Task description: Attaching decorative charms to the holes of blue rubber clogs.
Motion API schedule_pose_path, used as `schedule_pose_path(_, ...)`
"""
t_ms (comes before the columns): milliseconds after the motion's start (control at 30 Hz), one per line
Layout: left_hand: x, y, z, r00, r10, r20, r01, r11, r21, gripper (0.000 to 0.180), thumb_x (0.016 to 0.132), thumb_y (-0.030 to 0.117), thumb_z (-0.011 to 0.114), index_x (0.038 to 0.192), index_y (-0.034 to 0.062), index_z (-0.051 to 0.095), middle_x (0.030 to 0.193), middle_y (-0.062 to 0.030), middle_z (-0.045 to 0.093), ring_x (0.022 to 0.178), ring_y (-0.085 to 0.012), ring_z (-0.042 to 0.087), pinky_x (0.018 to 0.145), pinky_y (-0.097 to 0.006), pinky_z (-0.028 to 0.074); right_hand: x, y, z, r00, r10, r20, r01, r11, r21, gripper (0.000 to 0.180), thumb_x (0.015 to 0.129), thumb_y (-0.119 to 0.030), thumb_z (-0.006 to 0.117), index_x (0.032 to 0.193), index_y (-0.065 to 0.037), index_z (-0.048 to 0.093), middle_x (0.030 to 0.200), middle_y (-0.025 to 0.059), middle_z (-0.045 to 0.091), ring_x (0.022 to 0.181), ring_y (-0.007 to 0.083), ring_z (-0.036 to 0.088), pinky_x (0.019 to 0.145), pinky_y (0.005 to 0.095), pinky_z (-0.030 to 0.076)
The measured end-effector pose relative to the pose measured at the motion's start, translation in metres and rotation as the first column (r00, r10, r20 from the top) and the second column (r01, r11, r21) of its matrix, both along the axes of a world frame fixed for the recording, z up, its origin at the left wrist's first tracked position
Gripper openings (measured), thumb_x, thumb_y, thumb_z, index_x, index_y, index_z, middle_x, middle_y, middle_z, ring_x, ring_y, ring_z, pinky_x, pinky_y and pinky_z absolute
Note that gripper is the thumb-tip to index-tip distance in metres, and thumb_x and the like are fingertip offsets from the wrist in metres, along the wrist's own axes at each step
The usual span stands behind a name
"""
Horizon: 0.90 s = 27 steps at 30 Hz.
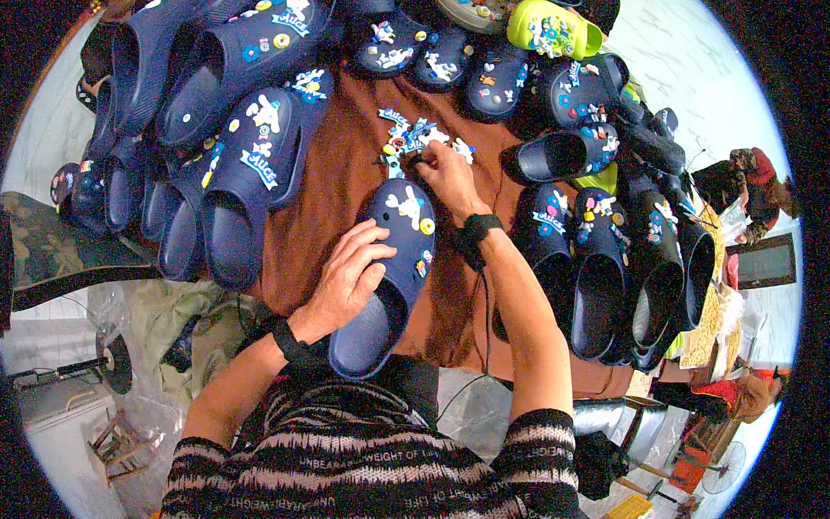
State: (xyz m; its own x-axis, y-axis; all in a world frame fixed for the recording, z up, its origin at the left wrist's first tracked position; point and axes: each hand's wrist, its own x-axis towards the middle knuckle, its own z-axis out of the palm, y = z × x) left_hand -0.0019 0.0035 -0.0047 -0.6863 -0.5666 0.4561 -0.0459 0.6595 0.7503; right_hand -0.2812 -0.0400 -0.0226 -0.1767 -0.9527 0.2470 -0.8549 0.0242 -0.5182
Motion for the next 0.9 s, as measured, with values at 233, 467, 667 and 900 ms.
schedule_pose_path(233, 0.002, 0.000, 0.000, 0.999, 0.033, -0.015, -0.033, 0.999, 0.002, 0.023, 0.097, 0.023, 0.055, 0.110, 0.0056, 0.064, 0.126, -0.0151, 0.058, 0.130, -0.0371, 0.047, 0.109, -0.047, 0.036, 0.045, 0.066, 0.042, 0.629, -0.075, 0.774, 0.102, 0.995, 0.014, 0.038, 0.085, 0.001, 0.070, 0.118, 0.001, 0.052, 0.080, 0.0040, 0.061, 0.072, 0.0108, 0.058, 0.063, 0.0264, 0.049)
schedule_pose_path(467, 0.001, -0.003, -0.002, 1.000, 0.005, -0.005, -0.005, 1.000, 0.020, 0.028, 0.101, 0.026, 0.050, 0.112, 0.0035, 0.063, 0.130, -0.0183, 0.056, 0.133, -0.0392, 0.045, 0.112, -0.047, 0.033, 0.098, 0.143, 0.037, 0.985, 0.024, 0.174, 0.036, 0.942, -0.333, 0.027, 0.076, 0.010, 0.067, 0.101, -0.002, 0.063, 0.102, 0.0164, 0.063, 0.095, 0.0338, 0.064, 0.082, 0.0373, 0.052)
schedule_pose_path(667, -0.001, -0.001, -0.002, 0.999, 0.028, -0.030, -0.028, 1.000, 0.004, 0.022, 0.096, 0.019, 0.056, 0.111, 0.0048, 0.063, 0.127, -0.0163, 0.058, 0.129, -0.0387, 0.047, 0.109, -0.047, 0.037, 0.122, 0.169, 0.019, 0.960, -0.095, 0.265, 0.175, 0.939, -0.297, 0.022, 0.079, 0.007, 0.069, 0.099, -0.001, 0.066, 0.102, 0.0144, 0.065, 0.096, 0.0314, 0.064, 0.084, 0.0365, 0.052)
schedule_pose_path(900, -0.001, 0.000, 0.000, 1.000, 0.014, -0.020, -0.014, 1.000, 0.012, 0.021, 0.096, 0.017, 0.056, 0.110, 0.0040, 0.063, 0.128, -0.0164, 0.058, 0.130, -0.0385, 0.047, 0.109, -0.047, 0.037, 0.127, 0.181, 0.016, 0.766, -0.174, 0.618, 0.356, 0.917, -0.183, 0.017, 0.083, 0.005, 0.068, 0.099, 0.001, 0.066, 0.101, 0.0129, 0.065, 0.096, 0.0255, 0.063, 0.084, 0.0343, 0.051)
